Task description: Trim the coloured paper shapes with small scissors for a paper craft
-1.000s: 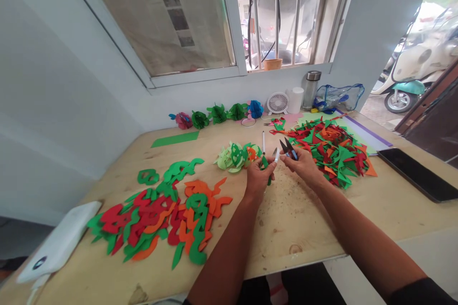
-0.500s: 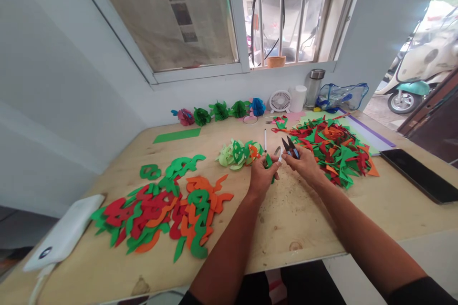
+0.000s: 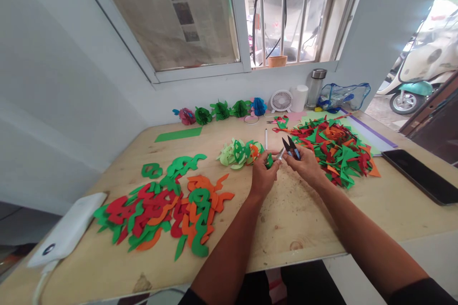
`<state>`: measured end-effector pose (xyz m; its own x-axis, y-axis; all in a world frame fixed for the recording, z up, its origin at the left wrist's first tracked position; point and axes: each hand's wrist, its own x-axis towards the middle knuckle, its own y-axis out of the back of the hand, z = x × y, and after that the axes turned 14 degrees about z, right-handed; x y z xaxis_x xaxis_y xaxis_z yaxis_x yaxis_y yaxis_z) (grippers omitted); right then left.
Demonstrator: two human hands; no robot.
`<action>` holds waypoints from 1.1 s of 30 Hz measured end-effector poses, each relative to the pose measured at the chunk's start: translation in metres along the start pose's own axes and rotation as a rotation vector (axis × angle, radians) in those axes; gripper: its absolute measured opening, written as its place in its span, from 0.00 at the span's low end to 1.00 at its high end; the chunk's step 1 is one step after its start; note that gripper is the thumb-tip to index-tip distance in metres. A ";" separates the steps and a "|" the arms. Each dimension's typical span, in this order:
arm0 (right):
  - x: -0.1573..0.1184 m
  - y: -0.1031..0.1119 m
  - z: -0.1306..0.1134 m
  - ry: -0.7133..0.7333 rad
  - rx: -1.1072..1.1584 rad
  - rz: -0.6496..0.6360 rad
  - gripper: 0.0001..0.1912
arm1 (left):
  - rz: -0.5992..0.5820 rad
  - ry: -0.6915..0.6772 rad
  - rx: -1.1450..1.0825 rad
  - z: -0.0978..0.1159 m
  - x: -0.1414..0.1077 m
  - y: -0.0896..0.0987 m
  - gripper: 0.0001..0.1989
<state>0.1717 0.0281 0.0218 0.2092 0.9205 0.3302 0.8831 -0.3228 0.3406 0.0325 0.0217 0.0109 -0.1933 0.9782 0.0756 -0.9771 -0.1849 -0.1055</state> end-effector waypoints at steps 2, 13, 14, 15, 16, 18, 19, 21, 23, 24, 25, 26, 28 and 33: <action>0.000 0.001 -0.002 0.000 -0.016 0.001 0.13 | -0.012 -0.017 0.023 -0.001 0.000 0.001 0.12; 0.000 0.004 -0.010 0.007 -0.007 0.090 0.12 | -0.050 -0.035 0.042 0.001 -0.002 0.001 0.15; 0.000 0.004 -0.009 0.012 0.003 0.097 0.12 | -0.044 -0.034 0.042 0.000 -0.002 0.001 0.15; 0.000 0.003 -0.007 0.014 0.012 0.101 0.12 | -0.035 -0.030 0.043 0.000 -0.002 0.001 0.14; 0.000 0.003 -0.006 0.014 0.020 0.101 0.12 | -0.023 -0.027 0.044 -0.001 -0.001 0.001 0.14; 0.000 0.002 -0.004 0.012 0.035 0.110 0.13 | 0.008 -0.033 0.051 -0.003 0.001 0.002 0.12; 0.001 0.002 -0.004 0.010 0.044 0.118 0.13 | 0.022 -0.038 0.055 -0.004 0.002 0.002 0.12; 0.001 0.002 -0.003 0.005 0.066 0.138 0.15 | 0.049 -0.040 0.060 -0.005 0.004 0.003 0.12; 0.002 0.002 -0.002 -0.002 0.068 0.129 0.18 | 0.071 -0.023 0.058 -0.005 0.005 0.003 0.13; 0.002 0.003 -0.002 -0.006 0.064 0.104 0.20 | 0.080 -0.014 0.054 -0.005 0.005 0.004 0.14; 0.002 0.003 -0.001 -0.011 0.057 0.073 0.22 | 0.086 -0.011 0.051 -0.005 0.005 0.004 0.14; 0.002 0.003 0.001 -0.016 0.048 0.039 0.24 | 0.089 -0.012 0.050 -0.004 0.005 0.004 0.15; 0.003 0.002 0.004 -0.025 0.021 -0.019 0.28 | 0.083 -0.019 0.049 -0.003 0.005 0.004 0.15; 0.005 0.001 0.010 0.030 -0.111 -0.085 0.28 | 0.076 -0.026 0.038 -0.001 0.004 0.003 0.16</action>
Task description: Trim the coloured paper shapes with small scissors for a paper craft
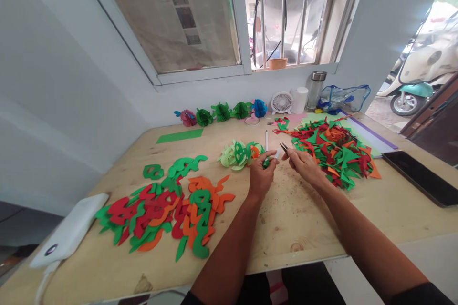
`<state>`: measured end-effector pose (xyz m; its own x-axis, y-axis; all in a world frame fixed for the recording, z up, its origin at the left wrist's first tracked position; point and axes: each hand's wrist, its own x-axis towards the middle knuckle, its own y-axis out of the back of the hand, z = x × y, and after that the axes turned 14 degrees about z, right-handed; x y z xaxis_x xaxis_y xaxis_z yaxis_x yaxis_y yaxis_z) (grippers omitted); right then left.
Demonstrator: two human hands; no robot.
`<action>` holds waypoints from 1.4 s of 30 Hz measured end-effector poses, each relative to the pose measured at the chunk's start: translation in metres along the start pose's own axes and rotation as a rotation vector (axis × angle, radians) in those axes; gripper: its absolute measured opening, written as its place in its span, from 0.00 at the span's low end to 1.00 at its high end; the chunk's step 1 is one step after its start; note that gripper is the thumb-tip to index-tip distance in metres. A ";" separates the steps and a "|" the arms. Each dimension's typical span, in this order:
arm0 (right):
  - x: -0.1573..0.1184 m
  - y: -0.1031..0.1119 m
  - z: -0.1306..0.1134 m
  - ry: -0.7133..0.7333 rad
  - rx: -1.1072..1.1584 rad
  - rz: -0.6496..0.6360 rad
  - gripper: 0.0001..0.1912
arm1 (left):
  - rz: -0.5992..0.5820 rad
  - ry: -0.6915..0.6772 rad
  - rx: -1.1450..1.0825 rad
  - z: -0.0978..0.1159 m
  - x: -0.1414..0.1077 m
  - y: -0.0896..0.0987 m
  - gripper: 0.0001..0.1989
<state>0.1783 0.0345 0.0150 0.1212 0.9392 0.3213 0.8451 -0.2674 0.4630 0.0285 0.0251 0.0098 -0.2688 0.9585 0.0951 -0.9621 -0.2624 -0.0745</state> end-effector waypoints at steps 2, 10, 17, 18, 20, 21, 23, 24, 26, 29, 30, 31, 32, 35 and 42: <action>0.000 0.001 -0.001 0.045 -0.050 -0.011 0.26 | 0.005 -0.001 -0.005 0.001 0.000 0.000 0.16; -0.001 0.002 -0.005 0.154 -0.130 -0.040 0.23 | 0.005 0.006 -0.007 -0.001 0.003 0.000 0.15; 0.000 0.002 -0.003 0.146 -0.097 -0.039 0.22 | 0.026 -0.015 0.000 -0.003 0.003 0.000 0.12; 0.000 0.002 -0.003 0.148 -0.098 -0.042 0.22 | 0.020 -0.017 0.001 -0.003 0.003 0.000 0.12; 0.000 0.003 -0.003 0.150 -0.100 -0.049 0.22 | 0.010 -0.020 0.003 -0.003 0.003 0.000 0.12; 0.000 0.003 -0.004 0.148 -0.098 -0.050 0.22 | 0.008 -0.024 0.003 -0.004 0.003 0.000 0.12; -0.001 0.003 -0.005 0.141 -0.090 -0.051 0.21 | 0.014 -0.033 0.005 -0.004 0.003 0.000 0.12; -0.001 0.004 -0.005 0.136 -0.086 -0.051 0.21 | 0.015 -0.037 0.007 -0.004 0.003 0.000 0.12; -0.001 0.004 -0.005 0.130 -0.081 -0.047 0.21 | 0.014 -0.049 0.015 -0.004 0.003 0.000 0.12; -0.001 0.004 -0.006 0.128 -0.088 -0.034 0.21 | 0.007 -0.080 0.028 -0.004 0.003 0.000 0.13; -0.001 0.004 -0.006 0.127 -0.092 -0.026 0.21 | 0.005 -0.093 0.032 -0.004 0.003 0.000 0.13; -0.002 0.004 -0.006 0.124 -0.095 -0.017 0.21 | 0.001 -0.104 0.034 -0.004 0.003 0.000 0.13; -0.002 0.004 -0.006 0.122 -0.099 -0.008 0.21 | -0.002 -0.111 0.034 -0.004 0.003 0.000 0.13; -0.002 0.003 -0.007 0.126 -0.123 0.010 0.21 | 0.004 -0.113 0.027 -0.004 0.003 0.000 0.13; -0.001 0.003 -0.005 0.140 -0.192 0.027 0.21 | 0.053 -0.120 0.014 -0.009 0.005 0.000 0.13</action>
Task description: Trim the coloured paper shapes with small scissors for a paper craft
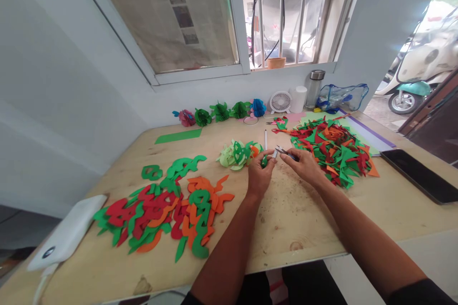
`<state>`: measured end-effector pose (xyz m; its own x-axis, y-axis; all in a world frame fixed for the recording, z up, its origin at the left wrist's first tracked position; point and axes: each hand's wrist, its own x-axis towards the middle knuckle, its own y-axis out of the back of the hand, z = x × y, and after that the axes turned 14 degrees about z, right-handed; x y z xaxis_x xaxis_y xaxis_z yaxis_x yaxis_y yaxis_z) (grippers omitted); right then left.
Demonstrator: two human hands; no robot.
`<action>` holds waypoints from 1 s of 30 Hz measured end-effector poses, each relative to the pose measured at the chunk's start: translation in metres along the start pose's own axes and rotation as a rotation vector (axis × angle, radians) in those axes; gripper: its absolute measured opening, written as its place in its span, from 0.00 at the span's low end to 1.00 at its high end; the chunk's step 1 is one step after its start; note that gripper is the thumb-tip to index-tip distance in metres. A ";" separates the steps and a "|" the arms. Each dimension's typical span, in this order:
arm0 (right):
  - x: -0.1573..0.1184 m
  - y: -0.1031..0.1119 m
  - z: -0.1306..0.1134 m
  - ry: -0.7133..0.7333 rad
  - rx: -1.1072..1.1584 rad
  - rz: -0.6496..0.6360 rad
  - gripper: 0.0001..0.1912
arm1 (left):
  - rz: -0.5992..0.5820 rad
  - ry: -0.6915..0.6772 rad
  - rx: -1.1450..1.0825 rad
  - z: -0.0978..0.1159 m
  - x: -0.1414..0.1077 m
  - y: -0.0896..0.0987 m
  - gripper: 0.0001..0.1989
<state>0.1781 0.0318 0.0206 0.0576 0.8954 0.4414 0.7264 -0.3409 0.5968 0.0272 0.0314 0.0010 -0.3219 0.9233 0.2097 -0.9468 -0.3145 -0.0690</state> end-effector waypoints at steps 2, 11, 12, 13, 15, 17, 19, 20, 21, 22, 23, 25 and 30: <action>0.000 0.001 0.000 0.005 -0.009 -0.015 0.22 | 0.012 -0.009 -0.005 -0.002 0.000 0.000 0.12; -0.002 0.001 -0.002 0.025 -0.005 -0.052 0.21 | -0.002 -0.017 -0.027 -0.002 0.001 0.000 0.13; -0.002 0.000 -0.001 0.028 -0.004 -0.051 0.21 | -0.004 -0.016 -0.029 -0.002 0.000 0.000 0.13; -0.002 0.000 0.000 0.031 -0.003 -0.048 0.21 | -0.005 -0.015 -0.033 -0.002 0.000 0.000 0.12; -0.002 0.000 0.001 0.038 -0.010 -0.042 0.21 | -0.012 -0.005 -0.039 -0.001 0.000 0.000 0.13; -0.002 0.000 0.001 0.045 -0.020 -0.036 0.21 | -0.012 0.005 -0.036 -0.001 -0.001 0.000 0.13; -0.002 0.000 0.001 0.049 -0.022 -0.035 0.20 | -0.009 0.003 -0.024 -0.001 0.000 0.000 0.13; -0.002 0.000 0.000 0.050 -0.022 -0.034 0.20 | -0.008 -0.001 -0.020 -0.001 0.000 0.000 0.12; -0.002 0.001 0.000 0.049 -0.023 -0.032 0.20 | -0.010 -0.005 -0.018 -0.001 0.000 0.000 0.12; -0.002 0.001 -0.001 0.048 -0.025 -0.029 0.20 | -0.013 -0.007 -0.018 -0.002 0.000 0.000 0.12; -0.002 0.001 -0.001 0.048 -0.028 -0.026 0.19 | -0.016 -0.009 -0.021 -0.002 0.000 0.000 0.13; -0.002 0.001 -0.001 0.049 -0.035 -0.020 0.19 | -0.015 -0.012 -0.023 -0.004 0.001 0.000 0.13; -0.002 0.000 0.000 0.057 -0.039 -0.012 0.20 | -0.020 -0.006 -0.020 -0.004 0.000 0.000 0.12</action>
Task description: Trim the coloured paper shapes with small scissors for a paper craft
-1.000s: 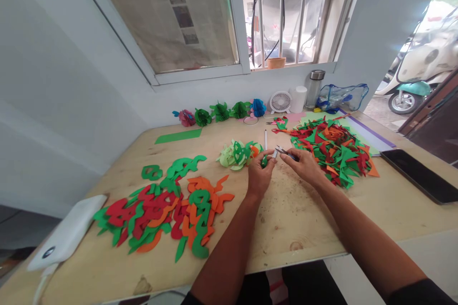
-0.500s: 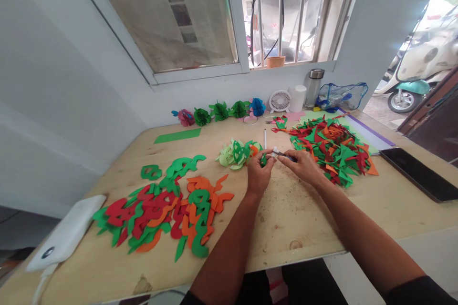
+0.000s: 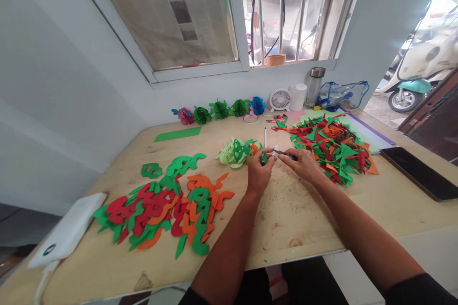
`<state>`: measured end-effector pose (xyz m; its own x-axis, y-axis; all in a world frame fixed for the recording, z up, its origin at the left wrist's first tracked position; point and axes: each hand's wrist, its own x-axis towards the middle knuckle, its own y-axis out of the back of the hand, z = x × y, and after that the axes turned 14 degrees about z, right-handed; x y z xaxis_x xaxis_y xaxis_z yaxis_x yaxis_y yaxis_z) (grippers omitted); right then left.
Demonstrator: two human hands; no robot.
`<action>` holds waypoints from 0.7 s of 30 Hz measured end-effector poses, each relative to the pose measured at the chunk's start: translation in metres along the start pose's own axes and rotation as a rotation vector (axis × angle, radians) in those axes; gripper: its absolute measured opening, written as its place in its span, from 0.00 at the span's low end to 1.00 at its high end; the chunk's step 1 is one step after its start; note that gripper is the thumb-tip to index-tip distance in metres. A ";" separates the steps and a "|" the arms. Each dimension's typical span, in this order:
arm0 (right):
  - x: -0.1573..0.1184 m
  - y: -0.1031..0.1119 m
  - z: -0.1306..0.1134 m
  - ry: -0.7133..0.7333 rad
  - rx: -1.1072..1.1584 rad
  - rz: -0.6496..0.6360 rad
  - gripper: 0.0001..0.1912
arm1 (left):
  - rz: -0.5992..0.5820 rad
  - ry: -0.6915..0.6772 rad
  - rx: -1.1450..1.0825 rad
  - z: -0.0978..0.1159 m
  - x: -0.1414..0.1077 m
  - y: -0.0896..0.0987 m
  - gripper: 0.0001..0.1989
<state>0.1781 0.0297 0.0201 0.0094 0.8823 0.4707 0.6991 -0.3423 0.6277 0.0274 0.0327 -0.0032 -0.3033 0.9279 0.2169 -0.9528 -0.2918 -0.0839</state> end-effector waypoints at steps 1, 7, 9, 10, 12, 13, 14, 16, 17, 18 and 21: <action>0.000 0.000 0.000 0.002 -0.001 -0.001 0.20 | 0.001 0.004 0.003 0.001 0.000 0.000 0.12; 0.000 0.000 0.000 -0.004 -0.015 -0.007 0.20 | 0.007 0.010 0.007 0.003 0.000 0.001 0.12; 0.000 0.000 0.000 -0.005 -0.016 -0.013 0.20 | 0.007 0.001 0.005 0.003 0.000 0.001 0.12; 0.000 0.000 0.000 -0.003 -0.016 -0.014 0.21 | 0.006 -0.001 0.004 0.003 0.000 0.001 0.12; 0.000 -0.001 0.000 0.001 -0.012 -0.013 0.21 | 0.005 0.006 0.000 0.002 0.000 0.001 0.12; 0.000 -0.001 0.000 0.001 -0.007 -0.013 0.21 | 0.006 0.011 -0.001 0.001 0.000 0.001 0.12; 0.000 -0.001 0.000 -0.001 -0.002 -0.012 0.22 | 0.005 0.013 -0.002 0.001 0.000 0.001 0.13; -0.001 0.000 -0.002 -0.006 0.008 -0.009 0.22 | 0.001 0.007 -0.005 -0.001 0.000 0.001 0.13; -0.001 0.000 -0.002 -0.008 0.012 -0.006 0.22 | 0.000 -0.001 -0.002 -0.001 0.000 0.001 0.13; -0.001 0.000 -0.003 -0.011 0.015 -0.002 0.22 | -0.001 -0.010 0.005 -0.002 0.001 0.001 0.13; -0.001 0.001 -0.005 -0.024 0.019 0.008 0.22 | -0.001 -0.031 0.028 -0.002 0.001 0.001 0.13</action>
<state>0.1749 0.0270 0.0236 0.0317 0.8872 0.4602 0.7123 -0.3431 0.6123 0.0257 0.0337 -0.0053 -0.3024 0.9207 0.2466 -0.9529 -0.2979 -0.0563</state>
